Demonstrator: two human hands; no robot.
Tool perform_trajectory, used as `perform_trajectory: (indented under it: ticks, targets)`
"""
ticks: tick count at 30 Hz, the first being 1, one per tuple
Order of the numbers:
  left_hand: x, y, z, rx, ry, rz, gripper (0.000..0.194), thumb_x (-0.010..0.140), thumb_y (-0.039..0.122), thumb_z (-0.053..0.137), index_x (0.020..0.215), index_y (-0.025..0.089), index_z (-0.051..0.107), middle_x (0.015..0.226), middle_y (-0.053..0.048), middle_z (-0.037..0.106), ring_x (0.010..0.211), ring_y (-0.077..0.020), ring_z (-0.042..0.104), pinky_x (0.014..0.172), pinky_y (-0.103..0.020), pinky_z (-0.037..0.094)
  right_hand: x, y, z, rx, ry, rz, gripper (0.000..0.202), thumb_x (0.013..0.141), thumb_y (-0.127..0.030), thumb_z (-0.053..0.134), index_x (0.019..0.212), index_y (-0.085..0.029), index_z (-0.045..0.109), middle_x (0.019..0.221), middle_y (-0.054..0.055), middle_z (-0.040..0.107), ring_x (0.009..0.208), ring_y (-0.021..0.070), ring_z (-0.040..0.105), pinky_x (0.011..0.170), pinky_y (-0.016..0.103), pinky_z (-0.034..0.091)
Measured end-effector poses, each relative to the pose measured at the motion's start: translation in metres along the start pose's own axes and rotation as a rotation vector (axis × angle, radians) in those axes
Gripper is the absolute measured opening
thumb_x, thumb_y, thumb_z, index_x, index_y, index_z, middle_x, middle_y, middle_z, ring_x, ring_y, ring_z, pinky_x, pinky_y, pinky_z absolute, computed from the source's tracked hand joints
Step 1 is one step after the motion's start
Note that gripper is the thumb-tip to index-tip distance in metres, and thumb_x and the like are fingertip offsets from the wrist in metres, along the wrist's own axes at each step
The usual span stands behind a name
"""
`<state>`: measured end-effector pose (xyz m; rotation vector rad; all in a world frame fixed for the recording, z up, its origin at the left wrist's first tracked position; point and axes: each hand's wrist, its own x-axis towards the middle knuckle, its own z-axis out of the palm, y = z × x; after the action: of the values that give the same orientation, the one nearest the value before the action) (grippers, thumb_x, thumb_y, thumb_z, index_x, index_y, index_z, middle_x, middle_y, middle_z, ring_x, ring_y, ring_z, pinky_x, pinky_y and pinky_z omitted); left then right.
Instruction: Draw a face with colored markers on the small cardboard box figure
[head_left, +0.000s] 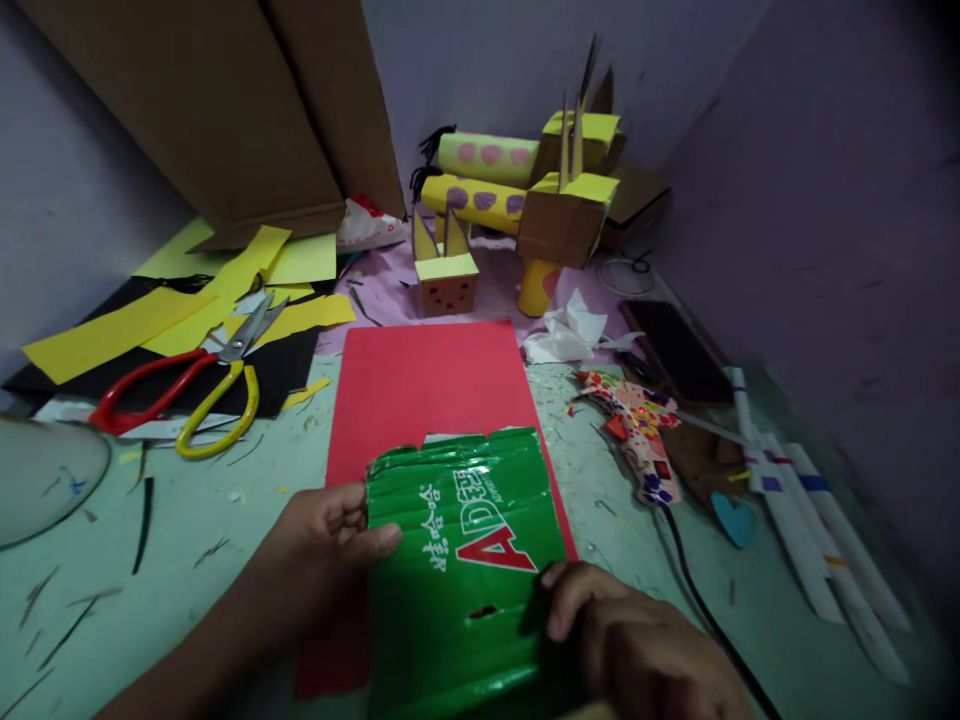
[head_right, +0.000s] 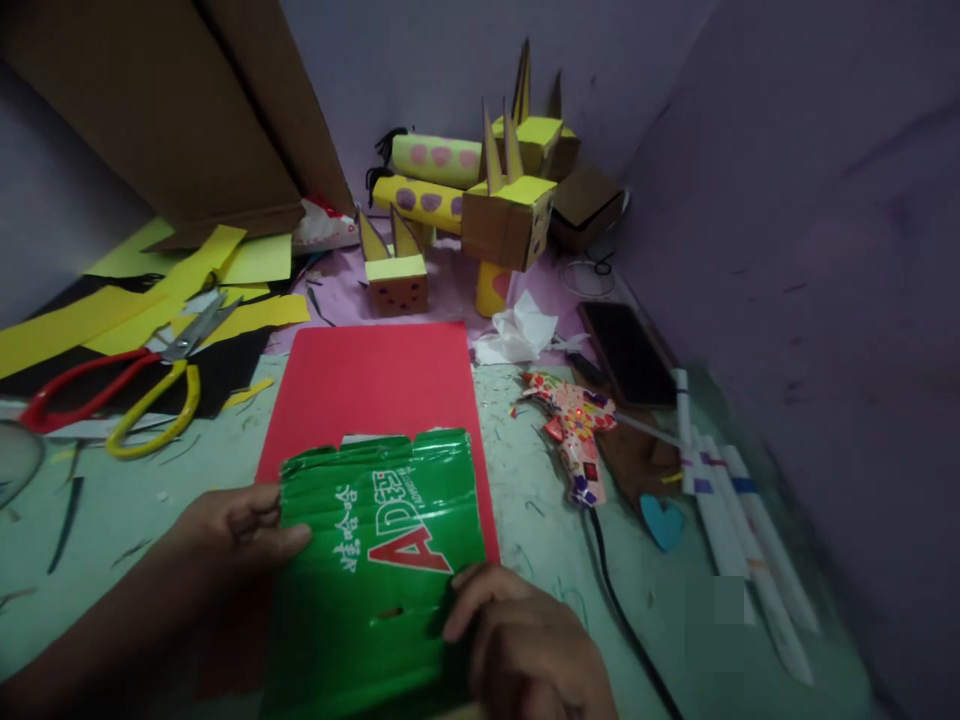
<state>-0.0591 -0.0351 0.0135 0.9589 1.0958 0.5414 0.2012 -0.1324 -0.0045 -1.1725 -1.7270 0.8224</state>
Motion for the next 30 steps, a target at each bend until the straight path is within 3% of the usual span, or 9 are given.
perform_trajectory:
  ticks: [3,5,7,11,14,17,20,24,30]
  targets:
    - [-0.006,0.006,-0.001,-0.155,0.014,0.017,0.022,0.075,0.035,0.079,0.09,0.018,0.077,0.074,-0.007,0.074,0.062,-0.0215,0.068,0.068,-0.04,0.06,0.0,0.013,-0.001,0.366,0.203,0.045,0.056,0.092,-0.073,0.039,0.064,-0.027,0.056,0.057,-0.002,0.066,0.071,0.0219,0.069,0.074,0.039,0.059]
    - [-0.007,0.012,-0.001,-0.169,0.136,0.036,0.02,0.072,0.033,0.082,0.084,0.018,0.076,0.062,-0.001,0.068,0.046,-0.0123,0.055,0.051,-0.027,0.052,0.006,0.018,-0.004,0.38,0.298,0.151,0.029,0.098,-0.054,0.046,0.1,-0.032,0.065,0.098,0.005,0.075,0.096,0.0257,0.072,0.08,0.043,0.059]
    - [-0.005,0.017,-0.001,-0.157,0.231,0.045,0.021,0.068,0.033,0.085,0.076,0.018,0.073,0.051,0.005,0.057,0.037,-0.0048,0.038,0.04,-0.017,0.034,0.016,0.015,-0.007,0.483,0.303,0.337,0.034,0.094,-0.047,0.057,0.125,-0.032,0.061,0.123,0.011,0.07,0.106,0.0282,0.071,0.08,0.043,0.06]
    - [0.005,0.019,0.0,-0.2,0.258,0.13,0.031,0.059,0.034,0.089,0.072,0.016,0.067,0.044,0.01,0.042,0.038,-0.001,0.022,0.039,-0.014,0.019,0.049,0.002,-0.007,0.888,-0.069,0.752,0.042,0.079,-0.041,0.077,0.115,-0.02,0.071,0.106,0.013,0.077,0.096,0.0307,0.075,0.081,0.043,0.059]
    - [0.012,0.014,-0.003,-0.154,0.27,0.162,0.037,0.061,0.041,0.087,0.075,0.015,0.065,0.047,0.01,0.044,0.037,-0.001,0.023,0.038,-0.014,0.018,0.07,0.004,-0.003,1.017,-0.193,0.842,0.037,0.074,-0.036,0.081,0.103,-0.013,0.076,0.089,0.013,0.079,0.088,0.0291,0.077,0.085,0.042,0.058]
    - [0.012,0.012,-0.016,0.1,0.317,0.171,0.042,0.071,0.056,0.071,0.076,0.016,0.06,0.048,0.008,0.046,0.036,-0.0043,0.031,0.036,-0.016,0.022,0.078,0.01,-0.001,1.064,-0.201,0.821,0.04,0.072,-0.03,0.083,0.107,-0.012,0.076,0.093,0.015,0.08,0.091,0.0299,0.076,0.09,0.042,0.057]
    - [0.005,0.021,-0.043,0.571,0.571,0.219,0.048,0.085,0.056,0.043,0.096,0.014,0.062,0.061,0.0,0.058,0.043,-0.0128,0.05,0.039,-0.023,0.039,0.077,0.017,-0.003,1.093,-0.162,0.806,0.043,0.08,-0.03,0.076,0.122,-0.019,0.073,0.107,0.015,0.078,0.098,0.0326,0.075,0.094,0.047,0.056]
    - [-0.007,0.046,-0.085,0.986,0.917,0.185,0.042,0.088,0.034,0.042,0.116,0.009,0.061,0.093,-0.015,0.07,0.082,-0.0275,0.068,0.074,-0.04,0.056,0.075,0.024,-0.005,1.021,-0.077,0.835,0.052,0.075,-0.036,0.081,0.126,-0.03,0.071,0.112,0.012,0.077,0.103,0.0371,0.073,0.093,0.048,0.058]
    - [0.013,0.06,-0.113,1.396,0.892,0.007,0.048,0.072,0.007,0.052,0.119,0.005,0.063,0.118,-0.028,0.066,0.113,-0.0431,0.061,0.094,-0.051,0.048,0.078,0.013,0.001,1.025,-0.038,0.799,0.073,0.077,-0.03,0.079,0.145,-0.029,0.053,0.121,0.014,0.074,0.109,0.0363,0.071,0.093,0.049,0.056]
